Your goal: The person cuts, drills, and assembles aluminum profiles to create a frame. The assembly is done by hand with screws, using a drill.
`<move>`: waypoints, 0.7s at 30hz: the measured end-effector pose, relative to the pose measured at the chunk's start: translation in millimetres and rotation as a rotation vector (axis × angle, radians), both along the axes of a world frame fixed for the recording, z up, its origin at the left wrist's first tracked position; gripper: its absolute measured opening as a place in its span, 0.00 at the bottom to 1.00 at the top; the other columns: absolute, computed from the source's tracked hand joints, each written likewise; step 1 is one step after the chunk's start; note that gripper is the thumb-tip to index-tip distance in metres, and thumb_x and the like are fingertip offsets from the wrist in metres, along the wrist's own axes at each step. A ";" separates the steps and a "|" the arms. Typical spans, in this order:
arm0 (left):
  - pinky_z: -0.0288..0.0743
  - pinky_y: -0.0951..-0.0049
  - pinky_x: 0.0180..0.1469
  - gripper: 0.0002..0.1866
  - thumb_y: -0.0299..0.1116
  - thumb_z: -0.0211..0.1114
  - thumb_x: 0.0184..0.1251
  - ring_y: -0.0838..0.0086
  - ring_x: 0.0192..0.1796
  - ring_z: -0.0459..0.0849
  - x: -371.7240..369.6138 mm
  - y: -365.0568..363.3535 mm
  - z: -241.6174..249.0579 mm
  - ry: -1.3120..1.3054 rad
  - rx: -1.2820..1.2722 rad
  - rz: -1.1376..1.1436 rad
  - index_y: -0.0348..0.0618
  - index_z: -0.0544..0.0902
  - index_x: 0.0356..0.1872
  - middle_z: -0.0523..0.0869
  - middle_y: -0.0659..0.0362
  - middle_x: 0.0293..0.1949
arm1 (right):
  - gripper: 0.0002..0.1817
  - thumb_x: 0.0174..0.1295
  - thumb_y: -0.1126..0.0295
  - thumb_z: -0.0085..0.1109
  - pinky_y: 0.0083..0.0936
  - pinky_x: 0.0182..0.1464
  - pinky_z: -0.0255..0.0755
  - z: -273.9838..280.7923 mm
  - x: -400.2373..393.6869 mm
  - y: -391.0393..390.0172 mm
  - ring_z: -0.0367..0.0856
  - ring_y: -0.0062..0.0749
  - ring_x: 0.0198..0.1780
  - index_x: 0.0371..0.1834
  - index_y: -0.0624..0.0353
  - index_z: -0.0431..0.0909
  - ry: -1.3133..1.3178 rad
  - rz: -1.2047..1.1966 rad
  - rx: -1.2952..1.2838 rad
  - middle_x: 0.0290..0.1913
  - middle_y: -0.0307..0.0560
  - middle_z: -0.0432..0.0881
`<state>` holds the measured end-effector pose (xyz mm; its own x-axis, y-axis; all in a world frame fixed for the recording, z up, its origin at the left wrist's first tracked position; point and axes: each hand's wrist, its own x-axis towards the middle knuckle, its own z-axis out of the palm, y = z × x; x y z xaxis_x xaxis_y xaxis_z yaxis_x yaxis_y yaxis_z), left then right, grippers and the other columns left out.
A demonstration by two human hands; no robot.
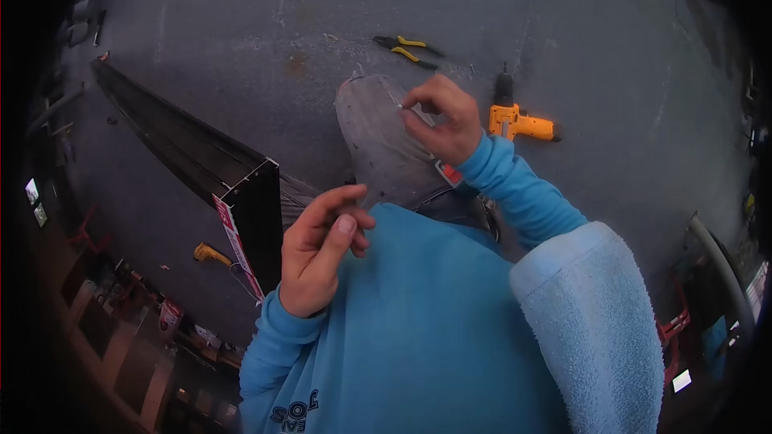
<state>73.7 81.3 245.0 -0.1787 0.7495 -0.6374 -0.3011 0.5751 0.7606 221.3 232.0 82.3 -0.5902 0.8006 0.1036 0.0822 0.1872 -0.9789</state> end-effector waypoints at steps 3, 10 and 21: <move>0.76 0.77 0.43 0.20 0.38 0.49 0.78 0.81 0.38 0.79 14.0 26.6 -45.5 -0.239 -0.053 0.165 0.37 0.73 0.63 0.83 0.58 0.44 | 0.09 0.48 0.76 0.69 0.24 0.31 0.73 37.2 11.7 -14.8 0.77 0.28 0.30 0.33 0.56 0.82 0.078 0.046 0.104 0.30 0.41 0.75; 0.75 0.75 0.46 0.16 0.35 0.52 0.76 0.78 0.41 0.79 29.8 30.6 -71.5 -0.427 -0.066 0.166 0.37 0.75 0.58 0.81 0.60 0.44 | 0.13 0.45 0.77 0.70 0.26 0.35 0.74 47.7 38.5 -18.6 0.77 0.31 0.37 0.36 0.55 0.84 -0.059 0.134 0.237 0.33 0.42 0.75; 0.79 0.75 0.54 0.10 0.26 0.58 0.68 0.74 0.47 0.82 51.7 23.9 -85.2 -0.706 -0.155 0.114 0.41 0.77 0.49 0.81 0.60 0.44 | 0.28 0.49 0.82 0.59 0.34 0.52 0.73 46.6 103.8 -14.8 0.74 0.42 0.52 0.57 0.53 0.79 -0.175 0.341 0.352 0.50 0.48 0.75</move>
